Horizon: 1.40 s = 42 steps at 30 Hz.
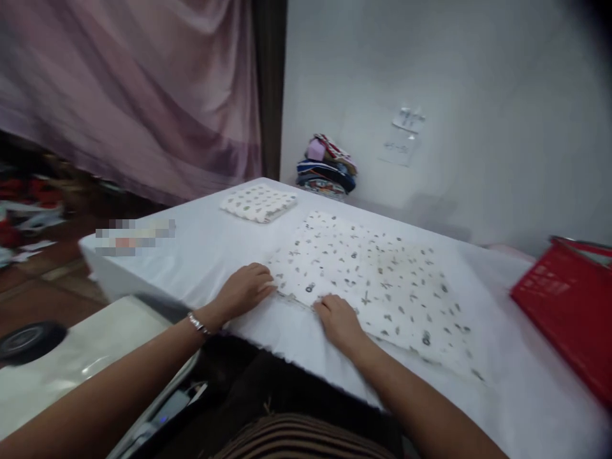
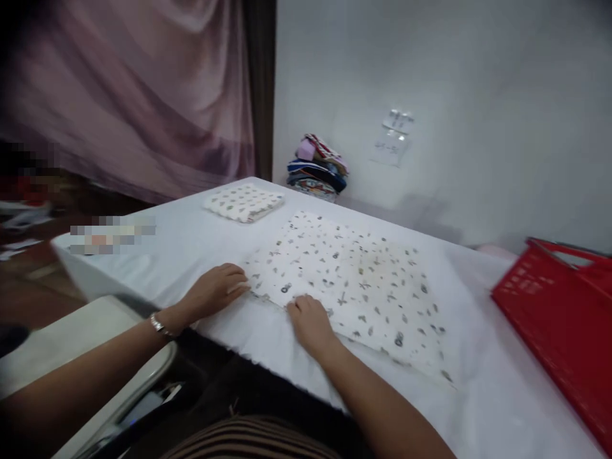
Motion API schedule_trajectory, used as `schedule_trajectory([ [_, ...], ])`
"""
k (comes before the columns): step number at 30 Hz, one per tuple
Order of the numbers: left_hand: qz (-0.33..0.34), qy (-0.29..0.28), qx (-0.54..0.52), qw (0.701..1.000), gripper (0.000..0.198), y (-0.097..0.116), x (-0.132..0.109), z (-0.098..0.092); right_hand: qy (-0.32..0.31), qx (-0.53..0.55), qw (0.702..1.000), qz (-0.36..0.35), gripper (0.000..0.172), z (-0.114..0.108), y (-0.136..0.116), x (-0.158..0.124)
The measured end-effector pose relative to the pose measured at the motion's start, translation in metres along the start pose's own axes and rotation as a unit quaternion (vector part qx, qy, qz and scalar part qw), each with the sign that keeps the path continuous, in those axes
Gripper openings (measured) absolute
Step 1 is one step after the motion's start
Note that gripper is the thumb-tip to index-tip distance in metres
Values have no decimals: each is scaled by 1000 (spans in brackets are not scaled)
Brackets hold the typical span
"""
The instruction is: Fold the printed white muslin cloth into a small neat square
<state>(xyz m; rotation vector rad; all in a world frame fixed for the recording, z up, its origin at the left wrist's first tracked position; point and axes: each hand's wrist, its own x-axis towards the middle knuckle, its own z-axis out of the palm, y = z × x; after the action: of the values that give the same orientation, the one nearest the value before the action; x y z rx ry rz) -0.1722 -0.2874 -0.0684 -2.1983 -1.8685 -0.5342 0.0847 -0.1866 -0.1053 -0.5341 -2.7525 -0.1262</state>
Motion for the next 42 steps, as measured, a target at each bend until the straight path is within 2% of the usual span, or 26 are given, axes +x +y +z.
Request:
schedule_trajectory([
  [2,42,5,-28,999,20,12,8,6,-7,0,1000,6,20,-2,0,2],
  [5,93,-35,-56,994,20,27,14,17,-12,-2,1000,8,21,-4,1,2],
  [7,94,-47,-51,993,22,31,14,24,-12,0,1000,8,21,-4,3,0],
  [11,81,-32,-39,995,28,28,15,30,-9,9,1000,6,25,-5,15,-13],
  [18,81,-51,-54,994,32,27,19,27,-19,-35,999,33,31,-22,51,-71],
  [23,83,-61,-49,994,28,30,20,24,3,-65,997,46,37,-40,66,-113],
  [26,94,-51,-57,993,23,46,29,26,-2,-62,996,66,35,-45,68,-122],
  [30,160,-56,-110,979,17,90,51,34,-15,-43,997,66,29,-46,69,-119],
  [34,204,-75,-137,967,14,127,72,47,-1,-29,997,68,27,-46,74,-114],
  [38,203,-90,-112,969,8,140,80,56,19,-9,998,66,26,-45,78,-115],
  [42,210,-86,-109,968,12,146,83,57,12,36,995,95,25,-48,78,-115],
])
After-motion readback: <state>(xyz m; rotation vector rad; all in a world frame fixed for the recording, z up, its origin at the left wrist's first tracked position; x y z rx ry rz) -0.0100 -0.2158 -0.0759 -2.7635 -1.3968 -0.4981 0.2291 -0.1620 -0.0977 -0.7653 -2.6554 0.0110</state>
